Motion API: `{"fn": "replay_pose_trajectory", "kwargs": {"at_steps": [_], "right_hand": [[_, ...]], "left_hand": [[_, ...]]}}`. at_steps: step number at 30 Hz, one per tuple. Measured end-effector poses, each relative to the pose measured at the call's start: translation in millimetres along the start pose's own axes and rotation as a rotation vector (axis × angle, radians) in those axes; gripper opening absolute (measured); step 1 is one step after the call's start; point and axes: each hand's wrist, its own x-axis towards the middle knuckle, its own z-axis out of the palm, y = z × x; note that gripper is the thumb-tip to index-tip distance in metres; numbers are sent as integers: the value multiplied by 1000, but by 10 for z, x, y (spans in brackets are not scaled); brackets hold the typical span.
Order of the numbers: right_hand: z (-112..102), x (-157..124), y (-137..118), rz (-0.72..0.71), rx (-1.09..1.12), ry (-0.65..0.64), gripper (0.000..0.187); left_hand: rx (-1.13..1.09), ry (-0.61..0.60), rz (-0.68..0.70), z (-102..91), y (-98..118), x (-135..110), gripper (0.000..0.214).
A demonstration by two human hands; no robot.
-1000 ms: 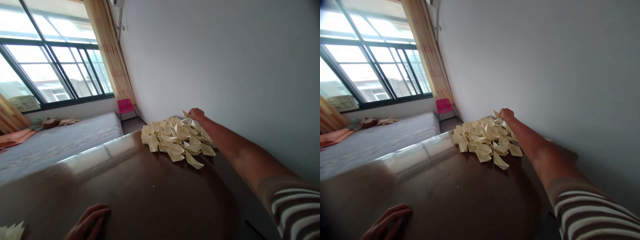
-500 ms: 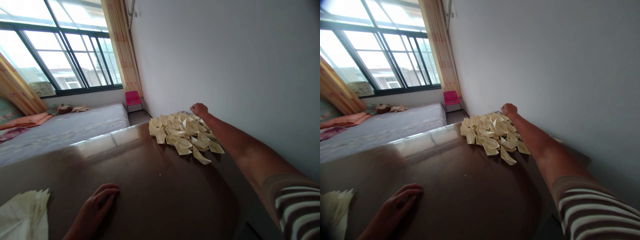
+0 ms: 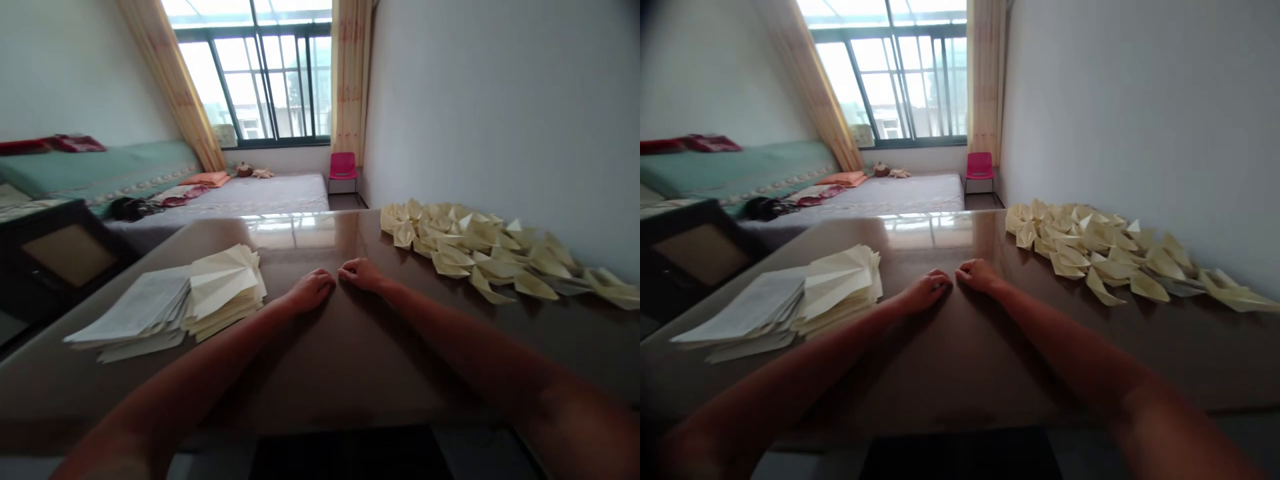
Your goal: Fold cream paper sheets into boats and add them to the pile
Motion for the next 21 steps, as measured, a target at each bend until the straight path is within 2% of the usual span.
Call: {"fn": "replay_pose_trajectory", "kwargs": {"at_steps": [2,4,5,6,9,11,13,17,21], "right_hand": [[102,-16,-26,27,23,53,36],[130,-38,5,34,54,69,37],[129,-49,28,28,71,63,36],[124,-57,51,20,85,56,36],[113,-63,92,3,107,39,36],[114,-56,96,2,107,38,36],[116,-50,94,0,106,39,36],[115,-58,98,-8,111,49,35],[129,-78,112,-15,125,71,32]], "left_hand": [[-17,-119,42,-255,19,-62,23],[-29,-186,65,-623,-15,-217,24],[-22,-181,55,-826,-56,-331,28],[2,-123,2,-1022,-112,-464,34],[89,23,-273,-1446,-342,-898,52],[85,-74,-469,-1535,-496,-1127,70],[92,-107,-542,-1506,-609,-1258,75],[126,-126,-576,-1389,-683,-1316,64],[289,-72,-554,-1402,-624,-1305,42]]}}
